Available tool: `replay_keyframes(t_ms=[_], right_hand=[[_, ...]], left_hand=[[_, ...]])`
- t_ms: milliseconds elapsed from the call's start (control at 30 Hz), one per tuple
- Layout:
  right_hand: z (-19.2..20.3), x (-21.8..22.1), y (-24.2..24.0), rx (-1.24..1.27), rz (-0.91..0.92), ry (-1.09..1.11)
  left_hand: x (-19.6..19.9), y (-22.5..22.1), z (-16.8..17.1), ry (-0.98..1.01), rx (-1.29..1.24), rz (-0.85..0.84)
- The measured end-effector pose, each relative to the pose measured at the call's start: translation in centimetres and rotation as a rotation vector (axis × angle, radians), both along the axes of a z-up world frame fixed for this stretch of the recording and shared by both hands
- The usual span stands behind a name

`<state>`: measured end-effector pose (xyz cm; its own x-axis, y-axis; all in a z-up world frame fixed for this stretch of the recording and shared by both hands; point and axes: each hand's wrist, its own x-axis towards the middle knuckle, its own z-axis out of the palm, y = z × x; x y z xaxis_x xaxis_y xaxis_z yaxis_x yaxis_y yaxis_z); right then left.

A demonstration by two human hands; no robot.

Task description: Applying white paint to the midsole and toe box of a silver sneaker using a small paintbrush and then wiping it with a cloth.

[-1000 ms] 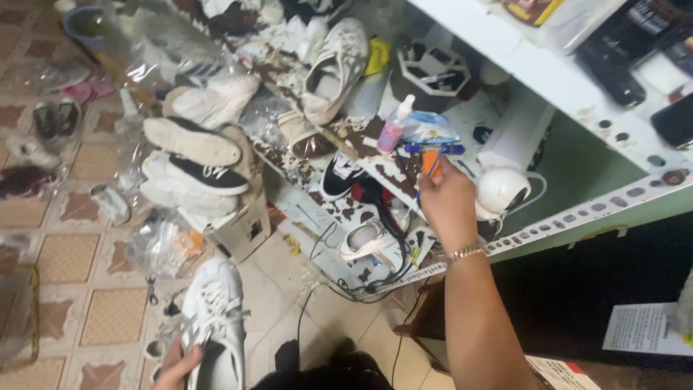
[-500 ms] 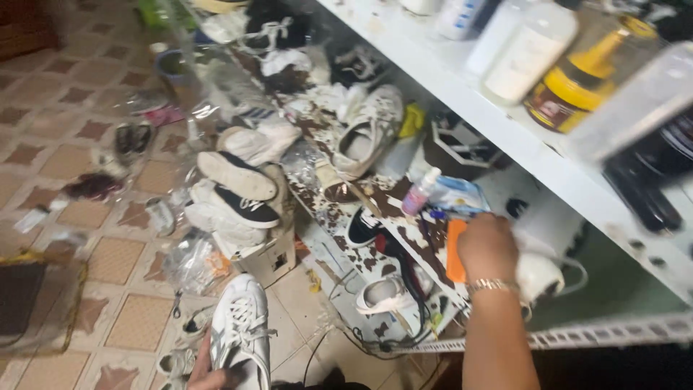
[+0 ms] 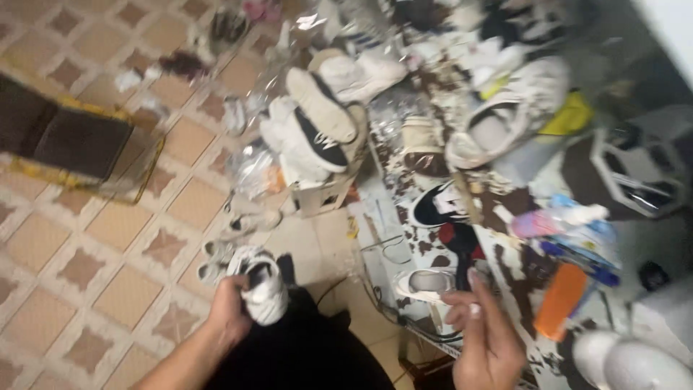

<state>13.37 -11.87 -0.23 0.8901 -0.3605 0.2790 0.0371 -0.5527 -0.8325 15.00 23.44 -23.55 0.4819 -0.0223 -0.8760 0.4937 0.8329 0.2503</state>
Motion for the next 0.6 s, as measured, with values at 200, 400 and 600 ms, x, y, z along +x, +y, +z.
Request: replay_keyframes(t_ms=[200,400,600], right_hand=[[2.5,3.7,4.8,0.236,0.32,0.239],[9.5,11.4,13.0,0.428,0.589,0.335],[13.9,15.9,21.0,0.56,0.743,0.436]], left_hand=[[4.4,1.6,3.0,0.006,-0.015,-0.018],[7.6,7.5,0.3,0.047,-0.005,0.007],[9.6,13.1,1.5,0.006,0.052,0.078]])
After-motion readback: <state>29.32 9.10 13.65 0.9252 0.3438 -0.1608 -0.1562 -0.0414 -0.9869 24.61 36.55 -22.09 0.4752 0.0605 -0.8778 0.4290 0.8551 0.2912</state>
